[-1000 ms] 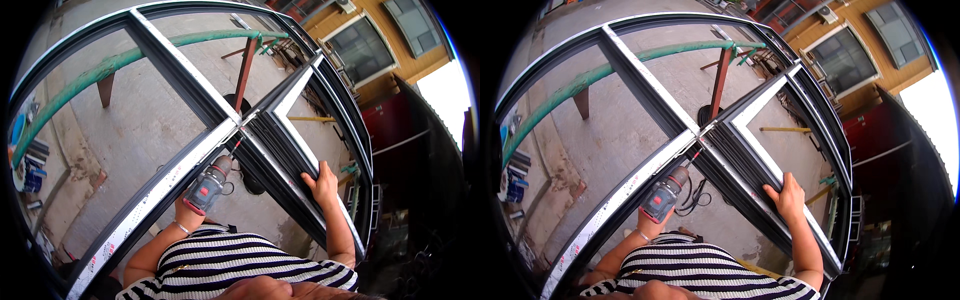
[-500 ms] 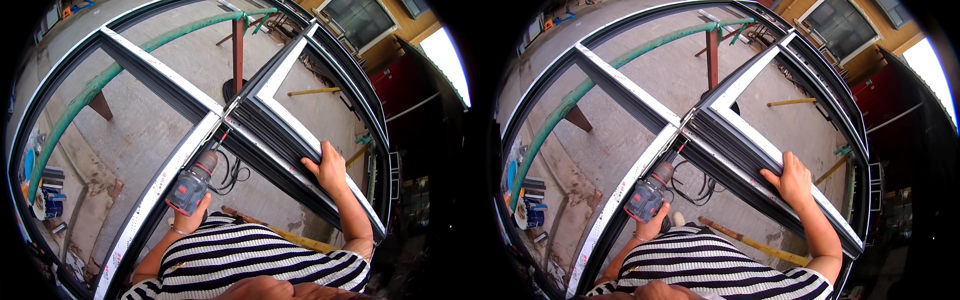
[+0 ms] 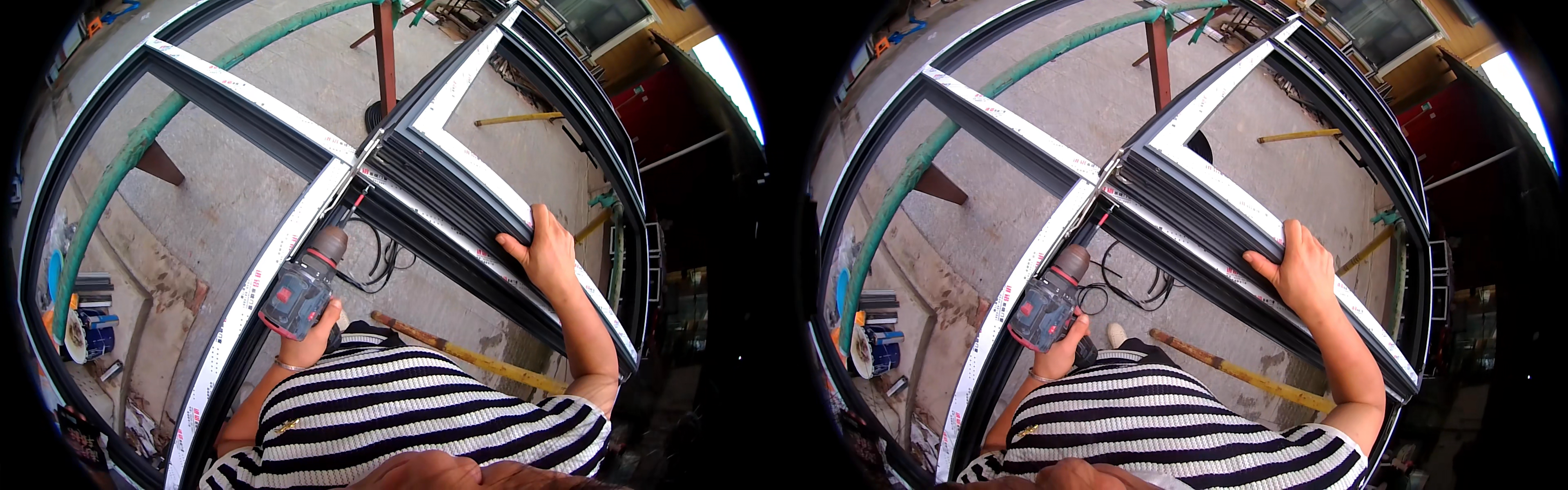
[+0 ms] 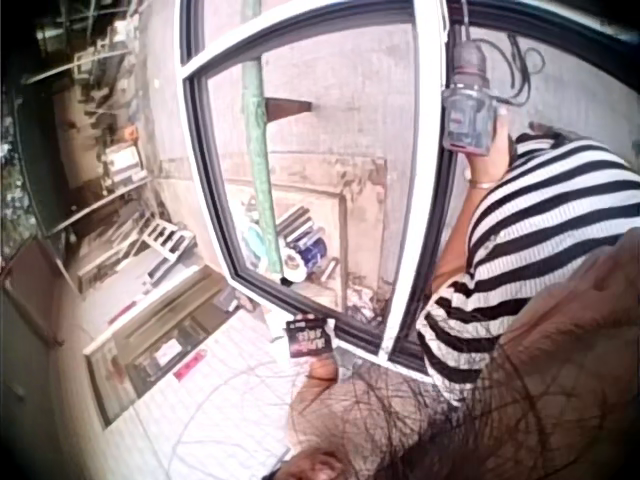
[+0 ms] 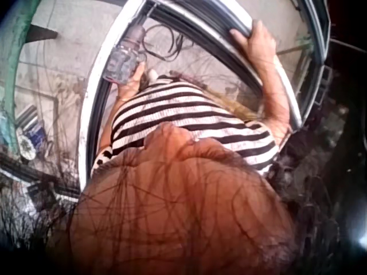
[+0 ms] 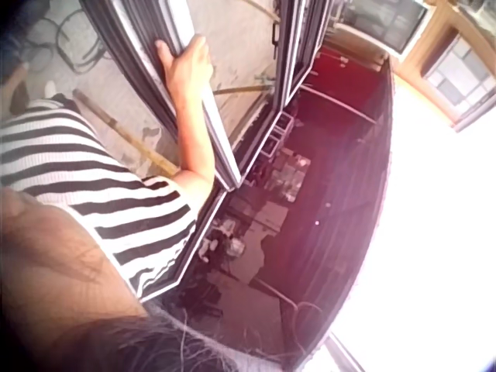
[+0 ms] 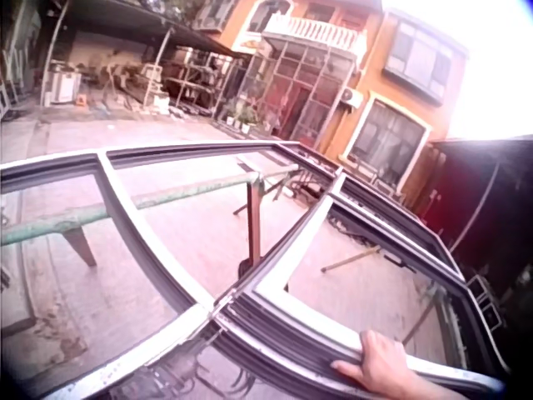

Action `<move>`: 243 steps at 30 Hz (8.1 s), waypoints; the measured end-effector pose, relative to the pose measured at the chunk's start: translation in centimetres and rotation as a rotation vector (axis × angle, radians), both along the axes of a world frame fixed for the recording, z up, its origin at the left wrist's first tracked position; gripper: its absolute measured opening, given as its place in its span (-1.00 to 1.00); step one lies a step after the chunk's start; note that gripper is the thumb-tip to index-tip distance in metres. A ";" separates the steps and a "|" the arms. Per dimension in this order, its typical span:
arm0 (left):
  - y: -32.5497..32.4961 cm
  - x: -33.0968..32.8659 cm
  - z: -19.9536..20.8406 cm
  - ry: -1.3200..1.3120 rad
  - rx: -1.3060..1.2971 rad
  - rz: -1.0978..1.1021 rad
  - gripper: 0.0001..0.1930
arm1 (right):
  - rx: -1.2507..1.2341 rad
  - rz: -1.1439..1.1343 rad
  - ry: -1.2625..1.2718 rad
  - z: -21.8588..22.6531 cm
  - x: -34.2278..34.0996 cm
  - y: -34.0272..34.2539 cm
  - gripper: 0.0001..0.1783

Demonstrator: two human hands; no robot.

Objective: The person assembles a window frame by picking up screws from a container and using a power drill to secure the metal frame pieces together while another person assists.

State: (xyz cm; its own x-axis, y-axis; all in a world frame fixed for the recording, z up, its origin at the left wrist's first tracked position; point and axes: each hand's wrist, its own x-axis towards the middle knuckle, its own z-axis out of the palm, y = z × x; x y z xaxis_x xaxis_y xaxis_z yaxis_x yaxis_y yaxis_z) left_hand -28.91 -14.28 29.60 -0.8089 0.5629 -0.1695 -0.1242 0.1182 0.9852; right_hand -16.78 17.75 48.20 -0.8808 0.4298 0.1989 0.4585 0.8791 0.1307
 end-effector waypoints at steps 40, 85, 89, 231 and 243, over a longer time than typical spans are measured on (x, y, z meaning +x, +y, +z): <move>1.9 0.8 0.1 -0.276 0.045 0.057 -0.85 | -0.020 -0.023 -0.018 0.0 -0.2 0.1 -0.30; 4.1 3.1 1.3 -0.418 0.329 0.140 -0.69 | 0.026 -0.009 0.052 -0.3 0.4 -0.3 -0.34; 4.2 3.2 1.2 -0.401 0.419 0.122 -0.62 | 0.036 0.014 0.076 -0.3 0.5 -0.2 -0.35; -6.5 -3.3 11.3 0.986 -0.856 0.083 -0.65 | -1.625 0.287 0.327 -17.5 1.6 -19.5 -0.91; -1.0 0.5 21.1 1.428 -1.027 -0.640 -0.89 | -1.546 0.284 0.368 -16.4 1.6 -18.6 -0.92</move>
